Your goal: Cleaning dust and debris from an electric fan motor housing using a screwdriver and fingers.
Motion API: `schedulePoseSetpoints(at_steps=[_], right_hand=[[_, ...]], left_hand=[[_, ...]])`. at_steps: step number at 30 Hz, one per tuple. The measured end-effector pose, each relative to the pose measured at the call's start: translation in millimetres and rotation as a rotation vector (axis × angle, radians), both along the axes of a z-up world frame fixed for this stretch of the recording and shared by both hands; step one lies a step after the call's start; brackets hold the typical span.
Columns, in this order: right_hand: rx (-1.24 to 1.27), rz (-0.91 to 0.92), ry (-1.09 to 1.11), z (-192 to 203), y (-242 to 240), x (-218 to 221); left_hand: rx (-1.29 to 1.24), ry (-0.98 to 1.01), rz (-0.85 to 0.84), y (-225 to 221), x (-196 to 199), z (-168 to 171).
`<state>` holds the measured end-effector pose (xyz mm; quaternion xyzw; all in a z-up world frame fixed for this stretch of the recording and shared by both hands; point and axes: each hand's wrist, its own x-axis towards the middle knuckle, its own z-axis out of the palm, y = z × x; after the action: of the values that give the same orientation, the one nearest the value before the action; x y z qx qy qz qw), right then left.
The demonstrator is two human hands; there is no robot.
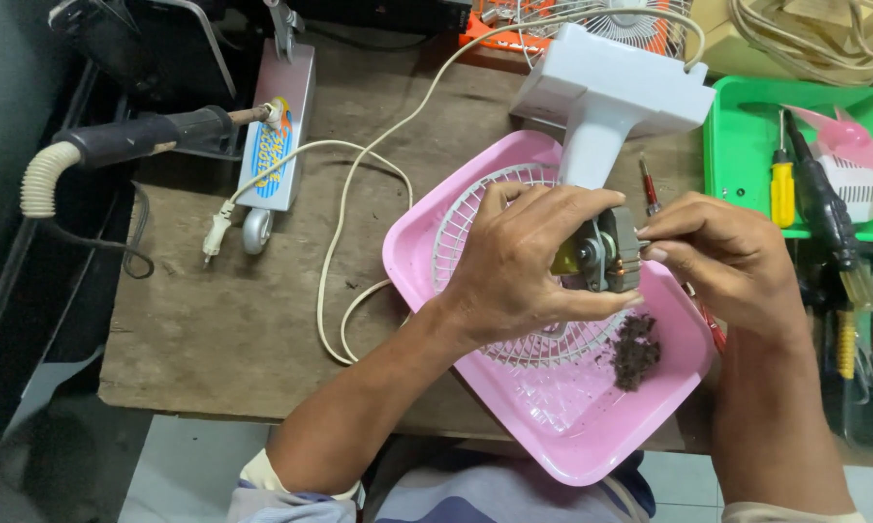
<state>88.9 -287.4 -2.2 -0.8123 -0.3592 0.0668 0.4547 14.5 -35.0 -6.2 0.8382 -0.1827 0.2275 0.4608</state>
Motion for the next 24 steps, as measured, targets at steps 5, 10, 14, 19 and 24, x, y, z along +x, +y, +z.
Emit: schedulePoseSetpoints(at_steps=[5,10,14,19,24], right_hand=[[0.031,-0.002,-0.049,2,0,-4],[0.053,-0.032,-0.068,6,10,-13],[0.088,-0.016,-0.108,7,17,-16],[0.057,0.023,-0.099,15,27,-19],[0.019,0.157,-0.069,29,36,-21]], left_hand=[[-0.040,0.018,-0.033,2,0,1],[-0.070,0.062,-0.087,10,2,-2],[-0.115,0.119,-0.188,24,3,-2],[-0.114,0.174,-0.263,33,4,0],[-0.136,0.219,-0.311,34,5,4]])
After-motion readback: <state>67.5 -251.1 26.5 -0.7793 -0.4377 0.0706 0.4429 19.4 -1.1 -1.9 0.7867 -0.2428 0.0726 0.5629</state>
